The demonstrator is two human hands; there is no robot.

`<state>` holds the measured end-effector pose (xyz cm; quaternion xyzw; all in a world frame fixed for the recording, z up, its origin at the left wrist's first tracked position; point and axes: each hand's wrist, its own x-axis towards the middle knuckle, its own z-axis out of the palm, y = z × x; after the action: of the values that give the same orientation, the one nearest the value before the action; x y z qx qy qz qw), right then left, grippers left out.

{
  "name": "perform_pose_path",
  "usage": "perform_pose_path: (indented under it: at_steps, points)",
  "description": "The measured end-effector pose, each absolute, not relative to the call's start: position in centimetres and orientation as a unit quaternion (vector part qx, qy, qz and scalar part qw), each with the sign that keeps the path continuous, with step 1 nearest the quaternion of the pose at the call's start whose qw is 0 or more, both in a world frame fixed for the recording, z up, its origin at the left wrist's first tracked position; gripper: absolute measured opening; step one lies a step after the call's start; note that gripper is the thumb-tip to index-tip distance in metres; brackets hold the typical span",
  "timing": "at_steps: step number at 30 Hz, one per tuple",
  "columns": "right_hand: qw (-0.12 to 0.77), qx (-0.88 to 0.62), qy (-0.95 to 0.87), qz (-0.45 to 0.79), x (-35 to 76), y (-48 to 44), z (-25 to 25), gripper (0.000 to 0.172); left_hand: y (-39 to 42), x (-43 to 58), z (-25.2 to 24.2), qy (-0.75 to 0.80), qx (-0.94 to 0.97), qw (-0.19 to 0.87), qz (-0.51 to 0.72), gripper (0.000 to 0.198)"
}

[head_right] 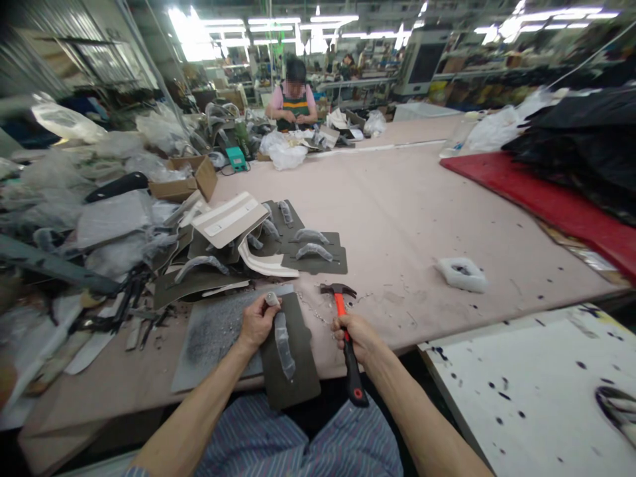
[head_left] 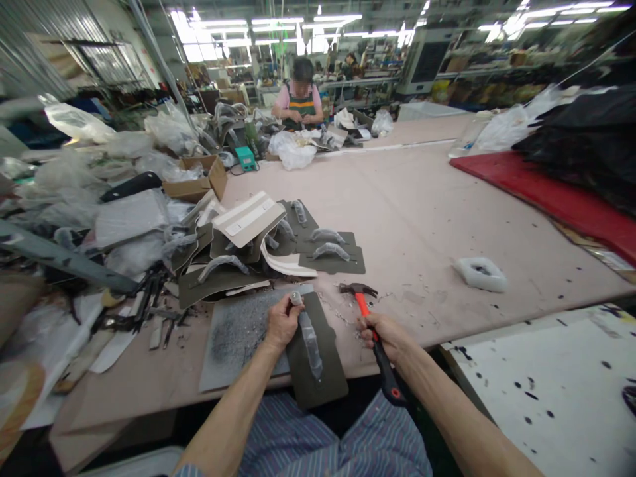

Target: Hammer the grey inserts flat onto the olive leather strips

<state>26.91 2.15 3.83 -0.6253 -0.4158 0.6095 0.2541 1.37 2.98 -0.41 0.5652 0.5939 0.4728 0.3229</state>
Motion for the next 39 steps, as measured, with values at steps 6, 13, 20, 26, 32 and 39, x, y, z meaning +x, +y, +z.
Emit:
perform_pose_path:
  at_steps: [6, 13, 20, 26, 32, 39]
  points:
    - [0.319, -0.588, -0.638, 0.381, 23.6, 0.6, 9.2, 0.033, 2.5, 1.5, -0.2, 0.583, 0.596, 0.311, 0.456, 0.016]
    - [0.115, -0.516, -0.83, 0.177, 22.6, 1.4, 13.9, 0.022, 2.8, 1.5, -0.9, 0.595, 0.591, 0.304, 0.452, 0.015]
    - [0.38, -0.555, -0.729, 0.125, 21.9, 1.0, 15.5, 0.03, 2.8, 1.4, -0.9, 0.585, 0.595, 0.31, 0.455, 0.016]
    - [0.052, -0.554, -0.814, 0.169, 23.9, 1.0, 9.1, 0.025, 2.8, 1.4, -1.2, 0.59, 0.607, 0.293, 0.444, 0.023]
    - [0.024, -0.666, -0.713, 0.217, 28.7, 2.4, 3.9, 0.036, 2.8, 1.2, -1.2, 0.59, 0.594, 0.298, 0.458, 0.023]
    - [0.181, -0.667, -0.714, 0.112, 23.7, 1.5, 4.7, 0.038, 3.0, 1.2, -1.2, 0.582, 0.589, 0.295, 0.477, 0.018]
